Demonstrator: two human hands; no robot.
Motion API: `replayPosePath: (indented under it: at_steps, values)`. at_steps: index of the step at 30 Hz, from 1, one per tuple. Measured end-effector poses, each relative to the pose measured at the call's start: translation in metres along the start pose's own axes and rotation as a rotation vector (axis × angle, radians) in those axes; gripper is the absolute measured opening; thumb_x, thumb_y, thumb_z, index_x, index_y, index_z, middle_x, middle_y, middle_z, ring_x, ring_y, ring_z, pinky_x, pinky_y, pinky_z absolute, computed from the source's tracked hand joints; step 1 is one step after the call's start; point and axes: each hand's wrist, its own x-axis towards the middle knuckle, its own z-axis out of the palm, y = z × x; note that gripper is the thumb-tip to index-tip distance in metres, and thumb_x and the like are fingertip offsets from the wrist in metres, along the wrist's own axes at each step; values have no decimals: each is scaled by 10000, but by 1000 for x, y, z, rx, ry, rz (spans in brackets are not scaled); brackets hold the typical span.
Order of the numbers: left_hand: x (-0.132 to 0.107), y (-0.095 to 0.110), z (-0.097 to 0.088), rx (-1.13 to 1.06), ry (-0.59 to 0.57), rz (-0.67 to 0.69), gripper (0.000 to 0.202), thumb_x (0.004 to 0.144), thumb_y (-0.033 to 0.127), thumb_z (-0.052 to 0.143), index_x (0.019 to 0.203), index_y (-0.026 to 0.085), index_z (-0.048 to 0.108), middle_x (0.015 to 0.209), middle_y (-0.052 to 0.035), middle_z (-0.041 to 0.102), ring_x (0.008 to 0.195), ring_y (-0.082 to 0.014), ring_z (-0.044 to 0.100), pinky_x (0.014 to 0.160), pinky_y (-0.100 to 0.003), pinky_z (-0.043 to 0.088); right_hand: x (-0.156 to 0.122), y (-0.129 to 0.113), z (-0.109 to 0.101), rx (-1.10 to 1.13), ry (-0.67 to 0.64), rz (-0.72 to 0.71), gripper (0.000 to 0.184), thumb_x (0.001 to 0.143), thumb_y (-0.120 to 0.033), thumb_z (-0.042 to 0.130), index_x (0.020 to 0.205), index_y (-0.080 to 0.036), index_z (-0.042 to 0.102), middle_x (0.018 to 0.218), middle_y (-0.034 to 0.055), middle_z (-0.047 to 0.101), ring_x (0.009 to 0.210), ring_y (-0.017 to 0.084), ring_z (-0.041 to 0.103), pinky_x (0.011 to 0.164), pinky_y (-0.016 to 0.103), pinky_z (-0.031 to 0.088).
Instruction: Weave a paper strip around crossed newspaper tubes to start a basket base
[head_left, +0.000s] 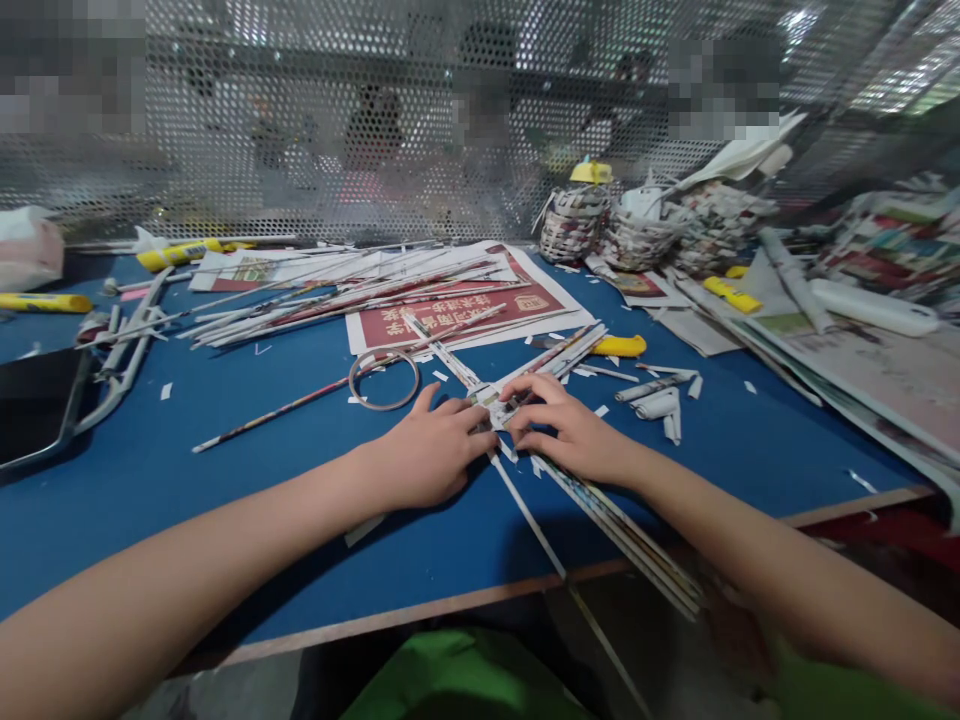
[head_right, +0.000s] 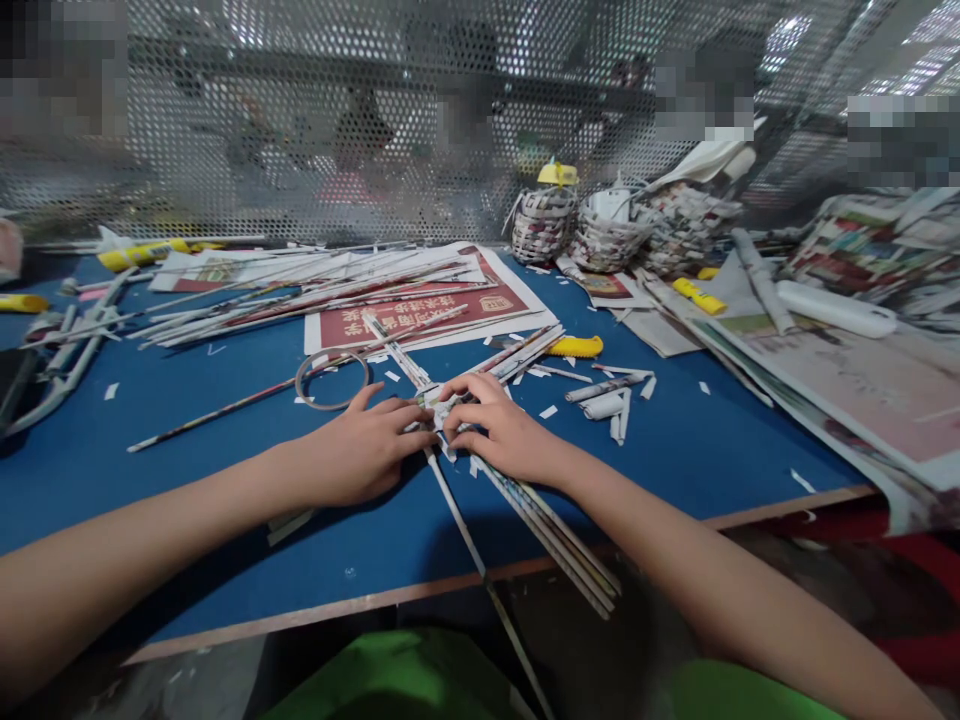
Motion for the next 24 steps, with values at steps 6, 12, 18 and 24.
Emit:
replayPosePath:
  at_steps: [6,12,18,24]
  values:
    - [-1,-2,-2,-52,-18,-14,383,766,150,390,1136,203,474,1172,-103,478,1067,-274,446,910,-551,263,8,2,6,-10,8,-16,87,779,-182,497,701,-200,532,1076,63,429,1102,197,357,944,404,299]
    - [0,-2,0,-59,-21,-14,423,769,143,377,1180,216,447,1192,-103,465,1090,-279,427,912,-554,255,7,6,10,-70,42,-53,91,783,-174,493,700,-195,524,1057,68,438,1081,204,366,931,418,299]
    - [-1,-3,-1,-51,-37,-5,478,765,135,369,1235,219,404,1207,-111,464,1099,-292,420,902,-580,250,8,6,12,-107,60,-68,100,784,-155,487,701,-190,531,1040,71,443,1058,201,371,917,401,313]
    - [0,-3,-2,-54,-50,-3,455,773,148,357,1218,206,433,1221,-106,462,1091,-292,425,903,-578,252,7,8,15,-105,84,-79,99,785,-158,495,706,-193,543,1039,66,446,1060,199,371,921,402,313]
